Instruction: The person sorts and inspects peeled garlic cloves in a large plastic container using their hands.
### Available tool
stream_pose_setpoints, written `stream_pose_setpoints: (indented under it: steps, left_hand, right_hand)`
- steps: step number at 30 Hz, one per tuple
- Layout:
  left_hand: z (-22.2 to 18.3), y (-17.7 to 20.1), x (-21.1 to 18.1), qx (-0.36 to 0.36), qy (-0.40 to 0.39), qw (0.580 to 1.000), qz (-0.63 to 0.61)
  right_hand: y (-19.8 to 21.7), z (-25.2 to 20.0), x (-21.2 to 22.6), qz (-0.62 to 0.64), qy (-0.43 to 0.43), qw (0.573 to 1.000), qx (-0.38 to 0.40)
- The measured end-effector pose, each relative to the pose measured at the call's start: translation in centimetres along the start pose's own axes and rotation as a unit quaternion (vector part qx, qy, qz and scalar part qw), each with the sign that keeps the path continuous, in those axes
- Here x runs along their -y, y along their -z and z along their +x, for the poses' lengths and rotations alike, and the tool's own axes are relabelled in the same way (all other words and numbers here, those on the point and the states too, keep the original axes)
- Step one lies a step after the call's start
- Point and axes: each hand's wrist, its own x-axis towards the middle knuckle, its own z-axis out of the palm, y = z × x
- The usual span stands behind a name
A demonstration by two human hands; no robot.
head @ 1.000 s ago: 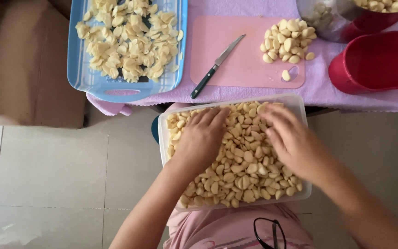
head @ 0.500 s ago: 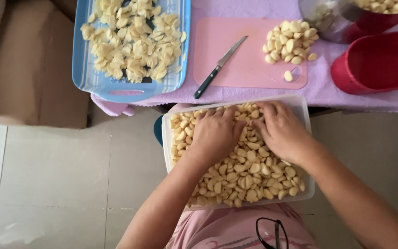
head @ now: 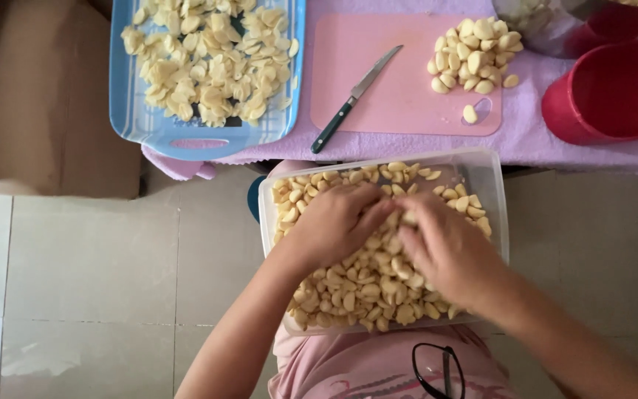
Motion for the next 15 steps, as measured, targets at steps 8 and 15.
stream_pose_setpoints:
  steps: [8,15]
  left_hand:
    - [-5.5,2.3,-2.8,-0.045,-0.109,0.993,0.011]
    - [-8.6,0.4,-2.7,-0.097,-0.142,0.983,0.065]
  right_hand:
    - [-0.6,-2.4,2.4,-0.001,0.195,0.980,-0.036]
    - [0.4,-3.1,1.0,0.074,0.242,0.967,-0.018]
